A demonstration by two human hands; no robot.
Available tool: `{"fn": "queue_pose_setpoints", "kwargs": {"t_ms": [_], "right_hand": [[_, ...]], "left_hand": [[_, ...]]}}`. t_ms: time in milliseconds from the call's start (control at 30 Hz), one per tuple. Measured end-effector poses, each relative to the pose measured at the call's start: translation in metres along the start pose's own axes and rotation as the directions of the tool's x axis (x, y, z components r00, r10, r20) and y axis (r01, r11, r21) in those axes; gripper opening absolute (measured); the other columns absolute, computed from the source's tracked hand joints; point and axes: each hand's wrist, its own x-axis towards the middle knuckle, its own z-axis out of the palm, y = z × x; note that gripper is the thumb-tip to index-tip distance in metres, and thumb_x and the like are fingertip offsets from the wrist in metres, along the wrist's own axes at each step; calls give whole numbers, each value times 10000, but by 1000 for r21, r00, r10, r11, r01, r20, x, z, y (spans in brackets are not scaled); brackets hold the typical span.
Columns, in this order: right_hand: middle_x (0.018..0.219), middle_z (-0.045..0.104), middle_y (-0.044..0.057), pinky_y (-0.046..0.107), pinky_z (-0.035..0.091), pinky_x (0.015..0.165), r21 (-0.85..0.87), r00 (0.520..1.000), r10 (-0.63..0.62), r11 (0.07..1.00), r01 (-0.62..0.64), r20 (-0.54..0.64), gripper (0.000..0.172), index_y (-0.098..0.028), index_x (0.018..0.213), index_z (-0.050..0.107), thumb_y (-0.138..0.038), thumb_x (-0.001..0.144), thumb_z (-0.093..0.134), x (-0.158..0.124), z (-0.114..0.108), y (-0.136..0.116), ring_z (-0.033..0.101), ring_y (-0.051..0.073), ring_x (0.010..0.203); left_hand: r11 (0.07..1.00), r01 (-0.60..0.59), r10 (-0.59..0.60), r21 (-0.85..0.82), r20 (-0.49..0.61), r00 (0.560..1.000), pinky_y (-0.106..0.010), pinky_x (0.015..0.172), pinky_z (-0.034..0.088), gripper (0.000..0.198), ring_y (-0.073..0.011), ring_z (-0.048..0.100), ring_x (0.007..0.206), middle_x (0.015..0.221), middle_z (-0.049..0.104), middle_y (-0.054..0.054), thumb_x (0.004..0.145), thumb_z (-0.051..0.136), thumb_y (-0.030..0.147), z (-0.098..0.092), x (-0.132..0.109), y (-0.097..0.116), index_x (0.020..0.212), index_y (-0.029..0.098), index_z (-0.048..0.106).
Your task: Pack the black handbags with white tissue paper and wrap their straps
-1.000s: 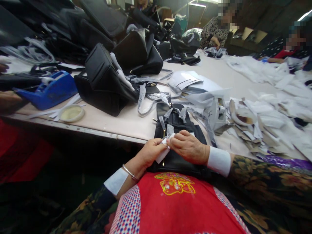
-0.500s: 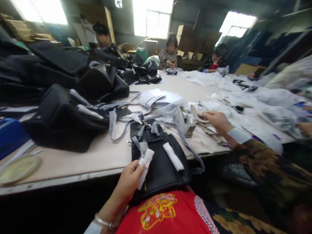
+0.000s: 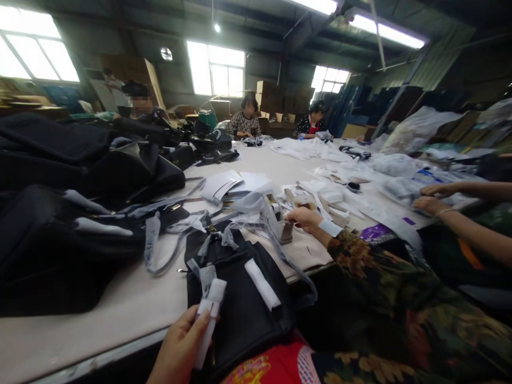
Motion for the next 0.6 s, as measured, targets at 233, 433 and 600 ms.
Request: {"fn": "queue_pose_setpoints", "kwargs": {"t_ms": [233,433,600], "right_hand": [[658,666,42,215,316,428,-59,995,-103,993,104,12,180,-149,680,659,-302,775,669,-50,-10,25,511,111,510],[441,503,-4,241,240,417,-254,994,-111,961,109,7,259,-172,479,565,-234,719,639,-66,-6,36,374,102,423],[665,673,31,263,426,631,-200,868,-312,891,409,386,254,-172,670,717,-382,801,660,-113,17,-5,569,164,655]], "left_hand": [[1000,17,-16,-24,14,1000,-194,467,302,665,-112,427,539,635,559,8,651,770,729,1,0,1,970,149,706],[1000,-30,30,0,14,999,-209,472,317,628,-124,443,532,654,589,4,699,738,701,2,-2,-1,988,145,691],[982,-156,160,104,-30,987,-229,524,357,414,-140,478,570,667,599,4,850,651,546,9,-9,6,963,152,708]]}}
